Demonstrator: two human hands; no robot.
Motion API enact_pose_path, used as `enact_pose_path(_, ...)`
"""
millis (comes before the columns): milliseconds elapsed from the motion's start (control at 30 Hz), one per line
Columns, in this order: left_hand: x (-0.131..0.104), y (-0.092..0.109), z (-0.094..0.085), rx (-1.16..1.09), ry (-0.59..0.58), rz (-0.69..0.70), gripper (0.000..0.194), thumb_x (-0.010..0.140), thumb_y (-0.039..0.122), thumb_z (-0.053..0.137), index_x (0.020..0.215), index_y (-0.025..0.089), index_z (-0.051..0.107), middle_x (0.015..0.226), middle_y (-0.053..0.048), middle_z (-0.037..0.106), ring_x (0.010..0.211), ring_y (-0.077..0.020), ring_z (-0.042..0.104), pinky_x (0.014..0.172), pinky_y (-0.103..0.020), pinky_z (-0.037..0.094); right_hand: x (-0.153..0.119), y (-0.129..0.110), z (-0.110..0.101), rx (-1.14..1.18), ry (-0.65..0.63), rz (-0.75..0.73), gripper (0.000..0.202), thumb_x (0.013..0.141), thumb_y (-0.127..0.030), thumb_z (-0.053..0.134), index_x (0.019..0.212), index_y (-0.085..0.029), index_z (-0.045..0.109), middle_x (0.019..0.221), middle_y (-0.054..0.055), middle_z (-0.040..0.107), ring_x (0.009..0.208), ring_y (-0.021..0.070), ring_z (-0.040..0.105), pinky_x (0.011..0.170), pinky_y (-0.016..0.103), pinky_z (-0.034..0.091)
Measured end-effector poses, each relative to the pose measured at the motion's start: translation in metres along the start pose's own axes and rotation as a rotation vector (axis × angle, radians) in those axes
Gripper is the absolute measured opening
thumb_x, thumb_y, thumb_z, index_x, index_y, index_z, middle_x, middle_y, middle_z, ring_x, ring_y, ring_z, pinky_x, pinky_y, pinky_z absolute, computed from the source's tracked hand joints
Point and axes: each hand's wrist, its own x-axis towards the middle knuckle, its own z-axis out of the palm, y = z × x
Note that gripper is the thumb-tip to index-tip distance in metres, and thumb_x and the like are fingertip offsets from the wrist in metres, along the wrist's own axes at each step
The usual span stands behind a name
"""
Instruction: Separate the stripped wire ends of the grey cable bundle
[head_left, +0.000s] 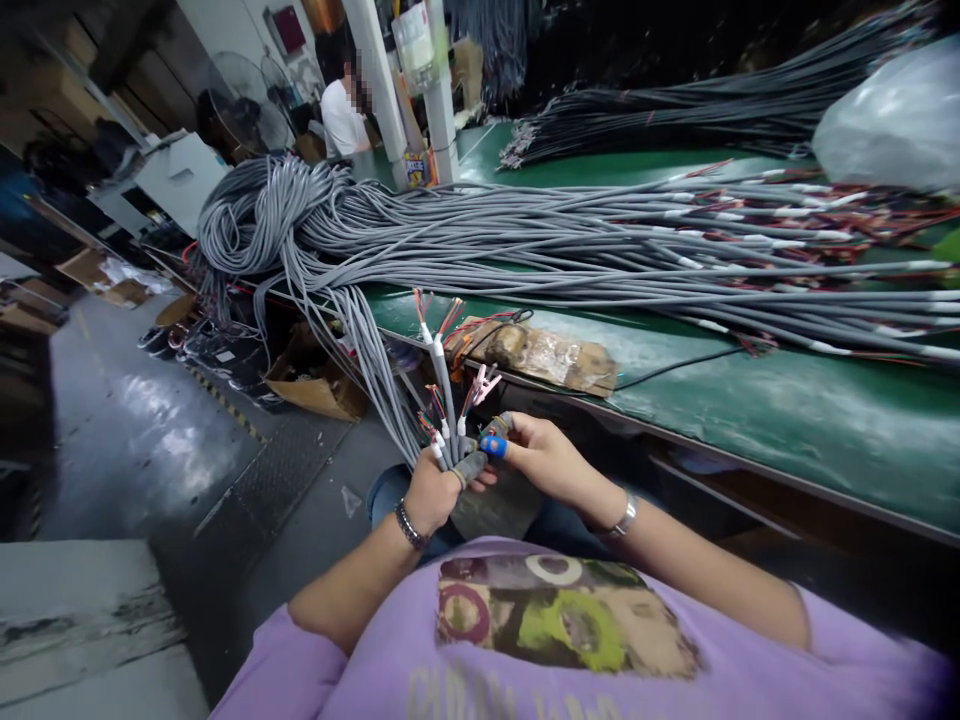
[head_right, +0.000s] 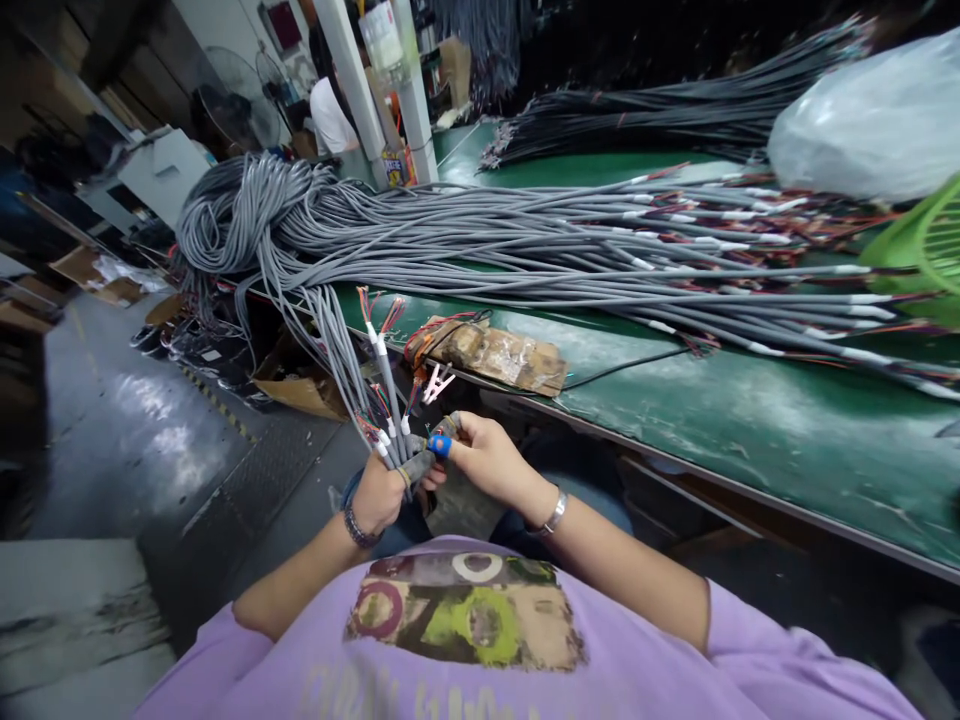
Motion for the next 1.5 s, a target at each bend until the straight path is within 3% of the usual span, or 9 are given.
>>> enact_pose_path(133, 0.003, 0.006, 0.004, 0.047, -0.024, -0.061, 0.033, 0.063, 0.043, 0.074, 0.068, 0.012, 0.063, 0.054, -0.004, 0.064, 0.045, -0.0137, 0.059, 0.044, -0.023, 0.046, 0.0, -0.009, -0.001, -0.145, -0.054, -0.109, 0.021, 0.081, -0.037, 0.058, 0.071, -0.018, 0.055, 0.062, 0.0, 0.059, 0.058, 0.013, 0.051, 0.058, 0.026, 0.041)
enact_pose_path(233, 0.002, 0.01, 0.005, 0.046, 0.034, -0.045, 0.034, 0.065, 0.044, 0.072, 0.06, 0.012, 0.06, 0.049, -0.003, 0.061, 0.042, -0.0122, 0.057, 0.041, -0.02, 0.041, 0.004, -0.014, -0.003, -0.199, -0.049, -0.141, 0.02, 0.08, -0.035, 0.059, 0.07, -0.017, 0.057, 0.066, 0.001, 0.061, 0.062, 0.0142, 0.053, 0.062, 0.027, 0.042)
enact_pose_path(400, -0.001, 0.014, 0.003, -0.101, 0.186, 0.046, 0.037, 0.067, 0.047, 0.069, 0.06, 0.012, 0.061, 0.054, -0.004, 0.063, 0.047, -0.012, 0.059, 0.042, -0.019, 0.038, 0.005, -0.004, 0.001, -0.026, 0.019, -0.043, 0.03, 0.072, -0.045, 0.066, 0.068, -0.017, 0.056, 0.062, -0.001, 0.055, 0.057, 0.0113, 0.045, 0.057, 0.026, 0.039)
enact_pose_path(600, 0.002, 0.013, -0.003, -0.223, 0.236, 0.035, 0.031, 0.066, 0.042, 0.071, 0.065, 0.012, 0.063, 0.053, -0.003, 0.062, 0.045, -0.0108, 0.056, 0.042, -0.02, 0.038, -0.006, 0.001, 0.006, 0.046, -0.121, 0.05, 0.038, 0.069, -0.052, 0.066, 0.06, -0.018, 0.052, 0.054, -0.003, 0.045, 0.052, 0.0095, 0.039, 0.052, 0.025, 0.036)
enact_pose_path(733, 0.001, 0.012, -0.004, -0.198, 0.214, 0.043, 0.031, 0.067, 0.041, 0.07, 0.058, 0.013, 0.06, 0.052, -0.002, 0.06, 0.041, -0.0086, 0.052, 0.041, -0.02, 0.038, -0.005, -0.002, -0.002, -0.012, -0.053, 0.067, 0.036, 0.074, -0.053, 0.061, 0.073, -0.018, 0.057, 0.062, -0.001, 0.052, 0.055, 0.0107, 0.045, 0.052, 0.024, 0.039)
enact_pose_path(900, 0.0, 0.01, -0.001, -0.153, 0.183, 0.038, 0.031, 0.068, 0.04, 0.069, 0.056, 0.013, 0.059, 0.049, -0.001, 0.058, 0.04, -0.0079, 0.051, 0.042, -0.02, 0.039, 0.003, -0.004, -0.001, 0.03, -0.039, 0.024, 0.035, 0.075, -0.048, 0.062, 0.093, -0.018, 0.058, 0.088, 0.005, 0.064, 0.074, 0.0154, 0.057, 0.058, 0.025, 0.045)
enact_pose_path(1100, -0.001, 0.008, 0.002, -0.1, 0.171, 0.049, 0.03, 0.069, 0.037, 0.069, 0.054, 0.013, 0.057, 0.048, 0.0, 0.057, 0.039, -0.0074, 0.049, 0.04, -0.019, 0.037, 0.013, -0.004, 0.008, 0.107, -0.066, -0.013, 0.03, 0.072, -0.046, 0.066, 0.077, -0.018, 0.056, 0.065, 0.0, 0.061, 0.064, 0.0144, 0.055, 0.065, 0.029, 0.046)
enact_pose_path(1233, -0.001, 0.009, 0.001, -0.142, 0.248, 0.087, 0.03, 0.069, 0.038, 0.068, 0.055, 0.013, 0.058, 0.048, 0.001, 0.055, 0.04, -0.007, 0.048, 0.041, -0.019, 0.037, 0.011, 0.003, 0.012, 0.083, 0.033, 0.024, 0.035, 0.067, -0.048, 0.07, 0.07, -0.017, 0.055, 0.064, -0.001, 0.057, 0.059, 0.0111, 0.048, 0.058, 0.026, 0.041)
enact_pose_path(1500, 0.001, 0.009, -0.003, -0.188, 0.248, 0.082, 0.033, 0.069, 0.039, 0.068, 0.052, 0.014, 0.053, 0.047, 0.002, 0.052, 0.041, -0.0062, 0.046, 0.043, -0.02, 0.036, -0.005, 0.011, 0.011, 0.168, -0.092, 0.126, 0.037, 0.063, -0.048, 0.072, 0.065, -0.017, 0.054, 0.058, -0.004, 0.048, 0.055, 0.0088, 0.04, 0.053, 0.023, 0.034)
